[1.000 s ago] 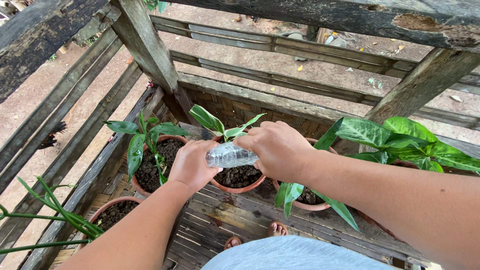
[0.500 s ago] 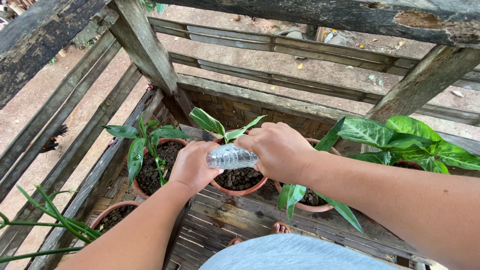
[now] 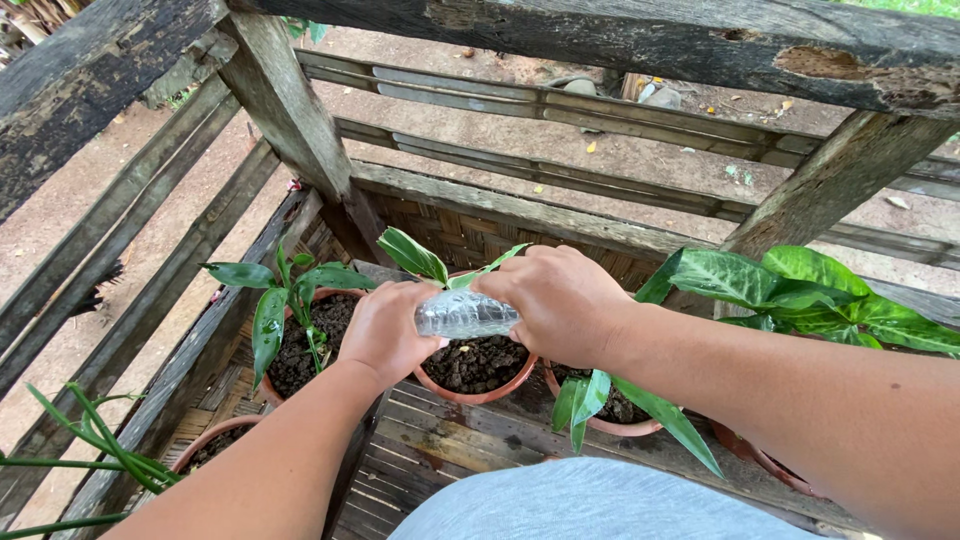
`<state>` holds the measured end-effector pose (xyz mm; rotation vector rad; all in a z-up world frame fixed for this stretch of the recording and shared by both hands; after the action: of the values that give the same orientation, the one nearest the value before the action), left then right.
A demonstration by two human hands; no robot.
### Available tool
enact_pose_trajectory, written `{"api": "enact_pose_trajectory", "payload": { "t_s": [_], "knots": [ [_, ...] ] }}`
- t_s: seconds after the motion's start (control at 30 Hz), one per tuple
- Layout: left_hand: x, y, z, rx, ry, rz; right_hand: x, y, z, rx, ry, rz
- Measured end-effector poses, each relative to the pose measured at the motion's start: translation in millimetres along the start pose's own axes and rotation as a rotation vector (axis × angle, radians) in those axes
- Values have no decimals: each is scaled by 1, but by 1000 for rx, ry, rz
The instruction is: The person waters several potted plants on a wooden balcony using a clear plastic water bottle. They pour water into the soil of each pot in sequence, moving from one plant to the next.
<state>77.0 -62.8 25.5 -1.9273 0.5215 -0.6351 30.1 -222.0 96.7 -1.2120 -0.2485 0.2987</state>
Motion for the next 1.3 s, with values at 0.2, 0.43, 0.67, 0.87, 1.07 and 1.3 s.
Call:
{"api": "enact_pose_trajectory", "payload": {
  "t_s": [0.2, 0.43, 0.67, 0.87, 1.07, 1.3],
  "knots": [
    [-1, 4, 0, 4, -53, 48, -1, 3, -4, -25, 26, 41],
    [-4, 0, 3, -56, -95, 28, 3, 4, -4, 4, -12, 22],
    [-9, -14, 3, -104, -31, -192, 7, 0, -4, -2, -55, 8],
    [-8, -4, 12, -98, -70, -103, 8, -1, -2, -22, -66, 30],
    [-8, -3, 19, -93, -147, -36, 10, 0, -1, -69, -86, 100],
    [-11, -9, 16, -114, -148, -82, 10, -1, 4, -85, -145, 146]
  ]
}}
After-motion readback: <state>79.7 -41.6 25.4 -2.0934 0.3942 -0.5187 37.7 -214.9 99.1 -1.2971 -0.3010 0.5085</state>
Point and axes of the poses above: each hand's wrist, its own x-axis towards the middle knuckle, its own y-axis out of the palm, z = x × y, the point moved 7 cm from there along x, towards the middle knuckle, and after that the axes turned 11 degrees about y, right-handed, at the moved point
